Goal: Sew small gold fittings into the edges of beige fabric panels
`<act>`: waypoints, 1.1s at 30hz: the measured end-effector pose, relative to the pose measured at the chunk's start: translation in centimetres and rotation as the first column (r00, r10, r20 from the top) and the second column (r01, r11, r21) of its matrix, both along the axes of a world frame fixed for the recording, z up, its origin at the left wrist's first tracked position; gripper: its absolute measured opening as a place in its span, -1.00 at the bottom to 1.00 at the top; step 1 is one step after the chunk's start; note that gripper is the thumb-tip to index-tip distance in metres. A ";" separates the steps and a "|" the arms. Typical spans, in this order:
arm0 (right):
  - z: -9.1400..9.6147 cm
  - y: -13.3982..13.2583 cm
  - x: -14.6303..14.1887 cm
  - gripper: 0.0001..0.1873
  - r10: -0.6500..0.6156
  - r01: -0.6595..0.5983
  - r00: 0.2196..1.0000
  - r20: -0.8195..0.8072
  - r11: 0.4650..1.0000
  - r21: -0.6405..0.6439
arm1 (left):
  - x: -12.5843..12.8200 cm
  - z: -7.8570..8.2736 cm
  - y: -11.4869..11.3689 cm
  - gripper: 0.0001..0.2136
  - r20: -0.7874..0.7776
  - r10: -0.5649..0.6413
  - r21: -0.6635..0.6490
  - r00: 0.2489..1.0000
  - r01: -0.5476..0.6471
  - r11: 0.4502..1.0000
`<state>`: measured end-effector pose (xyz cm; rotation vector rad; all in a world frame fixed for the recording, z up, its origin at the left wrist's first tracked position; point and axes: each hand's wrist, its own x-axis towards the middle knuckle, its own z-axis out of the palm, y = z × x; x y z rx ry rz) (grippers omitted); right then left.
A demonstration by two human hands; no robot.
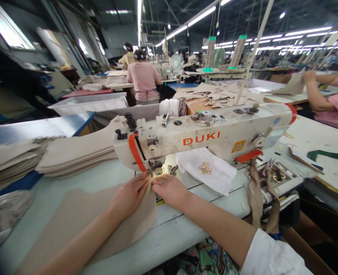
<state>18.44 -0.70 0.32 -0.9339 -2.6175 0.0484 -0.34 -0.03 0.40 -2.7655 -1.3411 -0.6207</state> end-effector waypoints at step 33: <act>0.2 -5.8 -1.3 -0.79 0.097 -0.098 0.963 -0.251 0.995 0.009 | -11.0 -1.7 -16.8 -0.35 -0.150 -0.014 0.106 0.989 0.030 0.994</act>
